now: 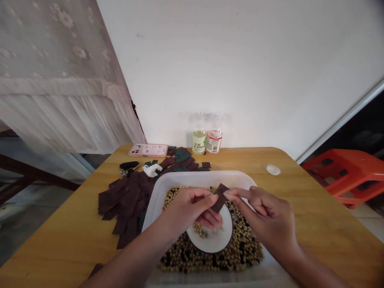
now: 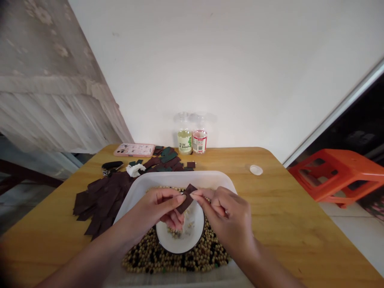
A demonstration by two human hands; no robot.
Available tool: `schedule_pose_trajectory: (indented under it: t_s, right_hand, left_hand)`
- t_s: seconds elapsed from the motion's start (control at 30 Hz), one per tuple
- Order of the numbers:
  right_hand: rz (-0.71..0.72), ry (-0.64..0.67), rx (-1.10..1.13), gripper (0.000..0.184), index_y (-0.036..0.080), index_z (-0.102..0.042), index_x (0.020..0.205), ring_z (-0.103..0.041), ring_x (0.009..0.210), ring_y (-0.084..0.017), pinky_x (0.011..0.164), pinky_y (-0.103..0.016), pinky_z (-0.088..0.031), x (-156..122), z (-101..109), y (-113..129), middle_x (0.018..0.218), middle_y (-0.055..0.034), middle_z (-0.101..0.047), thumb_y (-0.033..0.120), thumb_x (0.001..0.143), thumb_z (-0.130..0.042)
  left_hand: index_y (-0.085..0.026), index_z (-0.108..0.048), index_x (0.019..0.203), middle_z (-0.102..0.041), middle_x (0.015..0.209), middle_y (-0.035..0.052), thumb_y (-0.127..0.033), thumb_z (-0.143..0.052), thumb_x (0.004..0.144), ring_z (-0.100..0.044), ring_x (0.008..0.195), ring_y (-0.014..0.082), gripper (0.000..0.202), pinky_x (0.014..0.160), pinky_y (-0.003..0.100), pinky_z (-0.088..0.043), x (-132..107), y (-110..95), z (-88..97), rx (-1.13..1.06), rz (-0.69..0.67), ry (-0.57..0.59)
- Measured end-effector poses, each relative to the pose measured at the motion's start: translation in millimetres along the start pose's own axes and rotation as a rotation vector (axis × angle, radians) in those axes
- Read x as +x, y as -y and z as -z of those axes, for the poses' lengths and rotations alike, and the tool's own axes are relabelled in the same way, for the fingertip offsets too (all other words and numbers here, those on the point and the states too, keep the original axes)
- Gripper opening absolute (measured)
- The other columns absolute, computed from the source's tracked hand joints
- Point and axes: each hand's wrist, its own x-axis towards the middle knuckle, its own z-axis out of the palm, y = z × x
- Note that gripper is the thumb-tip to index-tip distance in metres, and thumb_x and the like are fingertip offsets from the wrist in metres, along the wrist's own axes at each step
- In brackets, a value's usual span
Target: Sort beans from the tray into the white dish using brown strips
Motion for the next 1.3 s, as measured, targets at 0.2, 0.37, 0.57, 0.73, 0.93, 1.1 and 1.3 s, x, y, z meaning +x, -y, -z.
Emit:
schedule_pose_trajectory:
  t_s: [0.2,0.37,0.57,0.73,0.93,1.1,1.3]
  right_hand:
    - [-0.01,-0.029,0.009,0.047,0.021,-0.022,0.053,-0.07,0.07,-0.02,0.047,-0.015,-0.047,2.0,-1.4,1.1,0.047,0.0076,-0.028,0.013,0.075,-0.063]
    - [-0.021,-0.034,0.004,0.048,0.022,-0.021,0.053,-0.07,0.071,-0.021,0.045,-0.015,-0.046,2.7,-1.5,2.2,0.046,0.0075,-0.028,0.014,0.075,-0.063]
    - [-0.021,-0.028,-0.018,0.048,0.022,-0.021,0.053,-0.07,0.071,-0.021,0.043,-0.015,-0.044,2.6,-1.4,2.1,0.045,0.0073,-0.03,0.015,0.075,-0.063]
    - [-0.023,-0.028,-0.012,0.047,0.022,-0.021,0.053,-0.07,0.074,-0.022,0.043,-0.015,-0.044,2.3,-1.2,0.8,0.045,0.0072,-0.03,0.015,0.076,-0.062]
    - [-0.034,-0.026,-0.027,0.047,0.021,-0.022,0.053,-0.07,0.073,-0.021,0.044,-0.014,-0.044,0.8,-0.1,0.0,0.045,0.0076,-0.03,0.015,0.075,-0.063]
    - [-0.023,-0.03,-0.024,0.047,0.021,-0.022,0.053,-0.07,0.072,-0.021,0.045,-0.015,-0.046,2.5,-0.5,0.2,0.045,0.0077,-0.03,0.015,0.076,-0.063]
    - [-0.017,-0.024,-0.019,0.047,0.022,-0.021,0.053,-0.07,0.074,-0.022,0.042,-0.014,-0.044,3.7,-0.7,1.9,0.045,0.0074,-0.03,0.015,0.076,-0.061]
  left_hand:
    - [-0.013,-0.059,0.066,-0.067,0.057,0.0016,-0.041,-0.063,0.072,-0.063,0.051,0.0097,0.029,0.048,0.016,-0.048,-0.2,-0.1,0.3,0.018,0.003,0.041]
    - [-0.013,-0.059,0.065,-0.066,0.057,0.0012,-0.04,-0.062,0.073,-0.063,0.05,0.0091,0.029,0.048,0.016,-0.048,1.1,1.5,0.7,0.019,-0.011,0.033]
    - [-0.013,-0.058,0.065,-0.066,0.056,0.0011,-0.04,-0.062,0.073,-0.063,0.05,0.0091,0.029,0.047,0.016,-0.048,1.7,3.0,0.8,0.03,-0.02,0.036]
    - [-0.013,-0.059,0.066,-0.067,0.056,0.0013,-0.04,-0.062,0.073,-0.062,0.047,0.0084,0.028,0.046,0.015,-0.047,0.2,2.2,0.2,0.039,-0.008,0.064]
    - [-0.013,-0.059,0.066,-0.067,0.057,0.0019,-0.04,-0.061,0.074,-0.063,0.049,0.0091,0.028,0.047,0.016,-0.048,1.1,3.3,1.0,0.047,-0.015,0.066]
    - [-0.013,-0.058,0.066,-0.067,0.057,0.0014,-0.039,-0.06,0.075,-0.062,0.048,0.0083,0.027,0.047,0.015,-0.048,2.0,4.0,1.3,0.039,-0.012,0.073]
    - [-0.013,-0.059,0.068,-0.066,0.057,0.0017,-0.041,-0.062,0.073,-0.062,0.048,0.0088,0.029,0.046,0.016,-0.047,0.7,3.8,0.2,0.046,-0.002,0.082]
